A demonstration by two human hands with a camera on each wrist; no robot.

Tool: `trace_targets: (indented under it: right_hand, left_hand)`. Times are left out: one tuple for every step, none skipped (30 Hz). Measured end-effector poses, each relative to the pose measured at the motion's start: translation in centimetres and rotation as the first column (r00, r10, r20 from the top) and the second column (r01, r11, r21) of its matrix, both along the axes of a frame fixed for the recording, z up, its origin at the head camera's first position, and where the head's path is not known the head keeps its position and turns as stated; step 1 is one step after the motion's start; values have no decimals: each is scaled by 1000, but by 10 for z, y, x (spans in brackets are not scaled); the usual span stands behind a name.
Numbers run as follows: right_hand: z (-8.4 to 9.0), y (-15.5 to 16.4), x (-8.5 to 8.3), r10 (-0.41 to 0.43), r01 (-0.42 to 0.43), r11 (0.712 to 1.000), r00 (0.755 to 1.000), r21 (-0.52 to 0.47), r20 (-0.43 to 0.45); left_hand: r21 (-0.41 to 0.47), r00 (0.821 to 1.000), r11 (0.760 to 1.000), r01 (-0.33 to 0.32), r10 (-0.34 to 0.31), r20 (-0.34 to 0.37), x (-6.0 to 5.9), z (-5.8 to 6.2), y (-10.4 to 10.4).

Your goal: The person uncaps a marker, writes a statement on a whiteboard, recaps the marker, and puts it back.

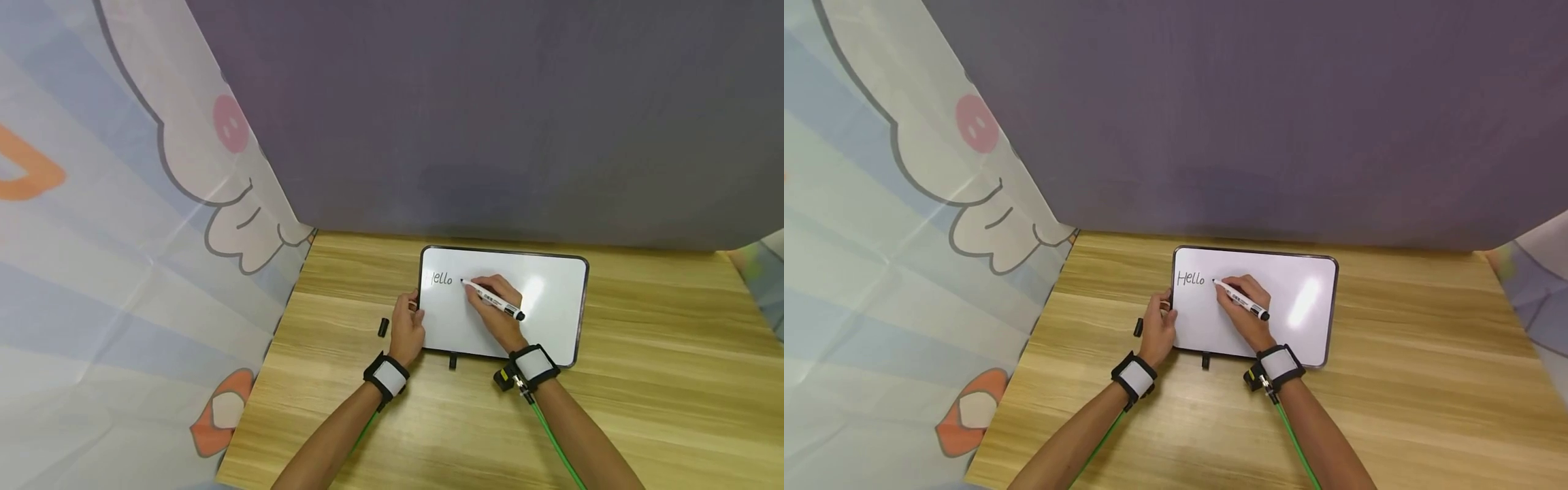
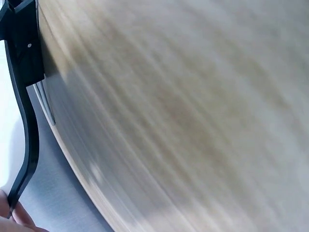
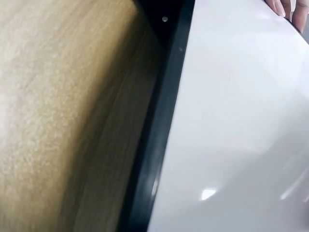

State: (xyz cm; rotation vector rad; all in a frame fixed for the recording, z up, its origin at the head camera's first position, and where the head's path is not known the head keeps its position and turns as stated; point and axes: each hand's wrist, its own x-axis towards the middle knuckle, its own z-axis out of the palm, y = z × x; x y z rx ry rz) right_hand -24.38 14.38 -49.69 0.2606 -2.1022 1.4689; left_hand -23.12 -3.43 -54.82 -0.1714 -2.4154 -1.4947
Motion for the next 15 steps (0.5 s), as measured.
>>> trace_targets:
  right_hand:
    - [0,0,0,-7,8,1000,1000,11,-12]
    - [0,-1,-1,-13,14,1000,1000,19,-24]
    - [0,-1,-1,-20,21,999,999,26,-32]
    - [0,-1,-1,-27,28,999,999,33,-36]
    - [0,-1,-2,-31,32,999,999,35,-37]
    - [0,-2,-2,-34,36,999,999,38,-36]
    - [0,-2,-2,-38,40,998,999,40,-33]
    - [0,-2,-3,-40,41,998,999,38,-30]
    - [0,-3,-3,-40,41,999,999,33,-24]
    - [0,-3,-3,-41,41,999,999,30,-21]
    - [0,-3,-3,-41,41,999,999,23,-20]
    - [0,-3,-4,-41,41,999,999,22,-23]
    - [0,-3,-4,-40,41,999,999,19,-26]
    - [-1,-3,-4,-39,40,999,999,18,-32]
    - [-2,-4,-4,-38,39,999,999,18,-35]
  left_hand:
    - [4,1000,1000,0,0,-1,-1,0,0]
    - [5,1000,1000,-1,1,-3,-1,1,0]
    - [7,1000,1000,-1,1,-4,-2,1,0]
    - [7,1000,1000,-1,1,-6,-2,1,0]
    - [9,1000,1000,0,0,-6,-3,2,0]
    - [10,1000,1000,-1,1,-6,-3,2,0]
    - [11,1000,1000,-3,3,-7,-4,2,0]
    - [13,1000,1000,-4,4,-2,-4,2,0]
    - [17,1000,1000,-5,5,-2,-4,2,0]
    - [21,1000,1000,-7,7,1,-4,2,0]
    - [26,1000,1000,-7,7,3,-4,2,0]
    - [29,1000,1000,-8,8,4,-4,2,0]
    - [31,1000,999,-8,8,4,-5,1,0]
    - [33,1000,999,-9,9,5,-5,1,0]
    - [30,1000,1000,-11,11,4,-5,1,0]
